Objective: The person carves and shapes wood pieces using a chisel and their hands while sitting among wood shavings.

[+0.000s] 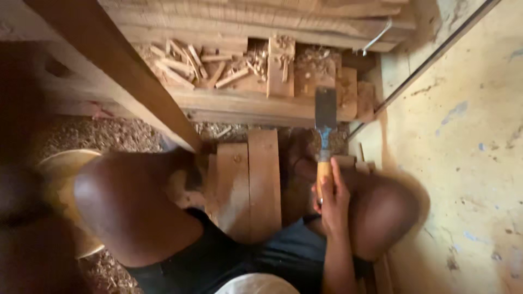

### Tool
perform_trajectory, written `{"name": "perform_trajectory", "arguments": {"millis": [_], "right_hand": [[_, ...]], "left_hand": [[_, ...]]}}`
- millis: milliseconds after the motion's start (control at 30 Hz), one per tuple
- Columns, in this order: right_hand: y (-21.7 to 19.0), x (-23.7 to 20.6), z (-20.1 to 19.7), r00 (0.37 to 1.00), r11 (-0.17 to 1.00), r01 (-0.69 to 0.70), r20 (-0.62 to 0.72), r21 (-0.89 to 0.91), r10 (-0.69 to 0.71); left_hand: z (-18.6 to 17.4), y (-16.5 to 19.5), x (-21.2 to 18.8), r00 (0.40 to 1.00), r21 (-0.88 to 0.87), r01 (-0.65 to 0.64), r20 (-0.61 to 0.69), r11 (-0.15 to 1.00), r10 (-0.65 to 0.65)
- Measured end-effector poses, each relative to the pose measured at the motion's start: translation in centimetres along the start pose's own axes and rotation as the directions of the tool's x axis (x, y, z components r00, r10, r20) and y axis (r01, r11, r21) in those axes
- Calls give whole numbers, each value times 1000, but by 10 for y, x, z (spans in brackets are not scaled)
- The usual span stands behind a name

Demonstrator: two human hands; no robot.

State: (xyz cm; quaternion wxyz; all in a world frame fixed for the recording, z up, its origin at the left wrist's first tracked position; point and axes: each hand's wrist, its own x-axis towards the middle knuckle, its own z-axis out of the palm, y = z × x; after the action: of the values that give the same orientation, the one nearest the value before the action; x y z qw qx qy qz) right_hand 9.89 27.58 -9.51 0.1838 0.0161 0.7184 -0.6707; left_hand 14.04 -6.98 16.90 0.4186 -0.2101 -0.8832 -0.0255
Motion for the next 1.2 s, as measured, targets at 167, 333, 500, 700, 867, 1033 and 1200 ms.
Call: {"name": "perform_trajectory", "arguments": {"millis": [167,333,500,700,867,1033,1200], "right_hand": [[10,3,0,999,999,35,34,-31,-34],[18,18,13,996,998,61,70,-28,-59],[10,11,9,994,999,46,95,12,-47],[15,1,-1,997,999,34,77,-37,-31],[17,-5,-7,997,999,26,71,-24,-24],[16,-7,2,996,993,61,69,-99,-54],[21,-6,-2,995,988,97,48,-118,-92]], "left_hand": [[-7,27,-3,982,25,7,188,1000,-12],[-62,18,-25,952,36,8,305,999,-19],[-88,24,-40,915,32,11,404,999,-23],[-60,37,-49,825,19,54,562,998,-55],[-57,55,-19,730,1,87,681,996,-64],[-55,46,-34,751,5,83,657,997,-66],[149,-7,-97,954,-74,87,293,993,-62]]}}
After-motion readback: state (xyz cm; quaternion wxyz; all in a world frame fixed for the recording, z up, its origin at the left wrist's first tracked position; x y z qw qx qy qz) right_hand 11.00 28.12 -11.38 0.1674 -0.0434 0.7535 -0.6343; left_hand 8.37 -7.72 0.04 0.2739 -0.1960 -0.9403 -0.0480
